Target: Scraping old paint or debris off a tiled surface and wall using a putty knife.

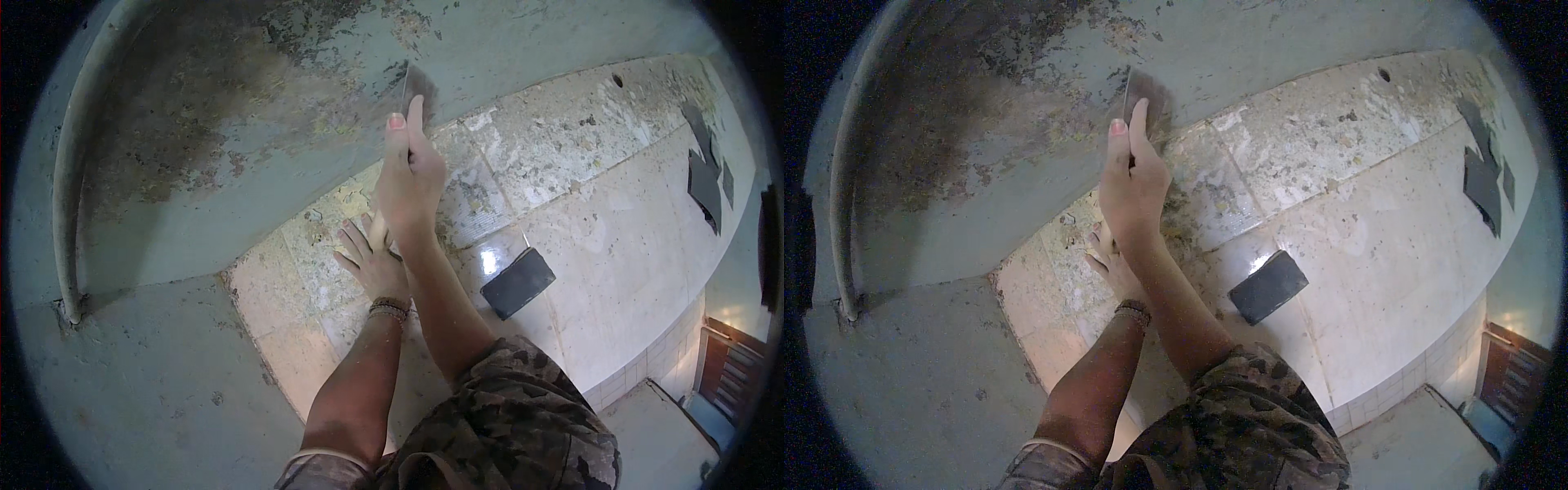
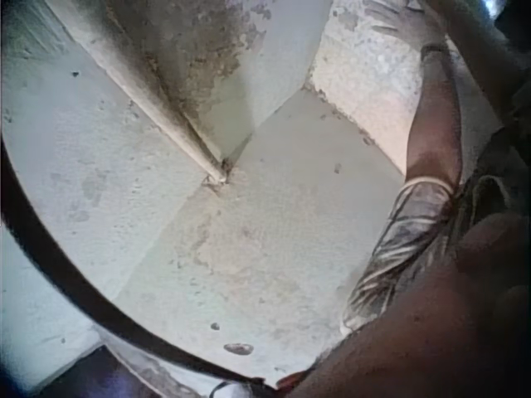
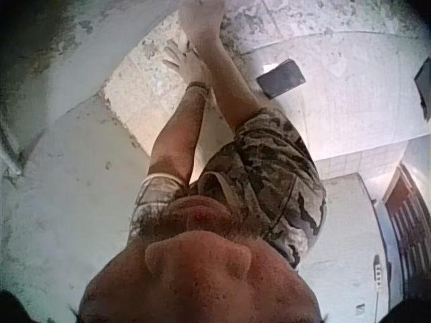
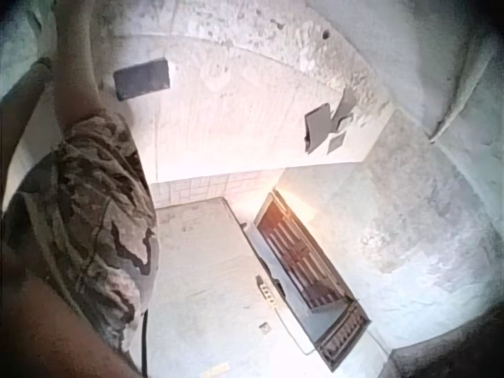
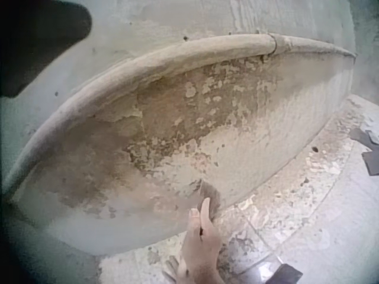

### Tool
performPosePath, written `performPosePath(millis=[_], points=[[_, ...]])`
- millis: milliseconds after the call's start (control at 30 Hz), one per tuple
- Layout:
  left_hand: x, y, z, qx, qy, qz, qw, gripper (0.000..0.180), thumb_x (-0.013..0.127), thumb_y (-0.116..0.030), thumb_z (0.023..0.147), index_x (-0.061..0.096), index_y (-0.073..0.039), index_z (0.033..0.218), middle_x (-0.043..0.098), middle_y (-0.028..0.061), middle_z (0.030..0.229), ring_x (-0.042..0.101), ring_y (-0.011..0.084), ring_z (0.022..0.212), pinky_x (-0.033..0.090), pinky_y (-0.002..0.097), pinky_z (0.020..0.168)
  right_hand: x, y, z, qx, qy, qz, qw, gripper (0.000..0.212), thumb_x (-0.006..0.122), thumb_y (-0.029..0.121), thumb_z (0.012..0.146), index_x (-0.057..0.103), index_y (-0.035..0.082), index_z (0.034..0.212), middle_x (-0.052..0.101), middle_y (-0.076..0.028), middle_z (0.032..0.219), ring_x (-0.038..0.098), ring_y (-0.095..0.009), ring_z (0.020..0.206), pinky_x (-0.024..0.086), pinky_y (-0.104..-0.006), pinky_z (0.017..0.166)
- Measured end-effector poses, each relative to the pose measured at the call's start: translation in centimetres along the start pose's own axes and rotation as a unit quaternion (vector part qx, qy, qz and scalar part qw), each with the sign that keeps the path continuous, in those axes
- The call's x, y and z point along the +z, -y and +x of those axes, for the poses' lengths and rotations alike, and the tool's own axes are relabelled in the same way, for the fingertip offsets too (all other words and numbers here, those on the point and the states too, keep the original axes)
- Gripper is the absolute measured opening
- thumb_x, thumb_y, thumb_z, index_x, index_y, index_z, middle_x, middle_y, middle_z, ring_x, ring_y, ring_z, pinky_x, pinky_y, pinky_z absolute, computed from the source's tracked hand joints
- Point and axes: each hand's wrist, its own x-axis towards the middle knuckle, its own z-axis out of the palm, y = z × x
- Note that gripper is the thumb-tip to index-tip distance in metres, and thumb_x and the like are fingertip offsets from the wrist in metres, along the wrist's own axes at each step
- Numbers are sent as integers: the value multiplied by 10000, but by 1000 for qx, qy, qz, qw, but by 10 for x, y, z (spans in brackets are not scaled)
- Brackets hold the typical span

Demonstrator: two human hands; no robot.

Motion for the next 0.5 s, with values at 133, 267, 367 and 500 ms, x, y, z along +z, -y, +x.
performPosePath(millis=[133,267,367,500], points=[[-10,-11,-1,3,-19,-97,995,762,489,-470,944,235,-107,1563,113,244,1624,27,406,1519,-12,624,1183,-3,3,2,-26,-7,-54,998,525,504,268,1028,418,-31,1451,548,-149,685,507,-121,660,453,-278,646],[-12,-13,-1,-24,-41,-134,990,784,489,-502,936,237,-103,1562,115,251,1623,37,404,1519,-13,624,1182,-4,9,27,-34,-48,98,993,508,507,248,1029,427,-34,1444,517,-137,661,485,-103,638,443,-262,613],[17,10,0,18,-83,6,996,809,496,-518,928,237,-81,1558,136,259,1617,49,413,1515,-11,624,1181,1,-4,-3,-69,-31,-23,997,511,504,252,1030,427,-47,1437,513,-152,652,493,-101,645,446,-269,616],[-4,-15,-6,23,-43,-45,998,811,488,-526,932,236,-74,1556,143,264,1613,51,424,1512,-13,623,1182,-13,3,19,-57,-24,-2,998,526,495,277,1032,426,-49,1438,549,-161,697,524,-136,663,464,-283,656]])
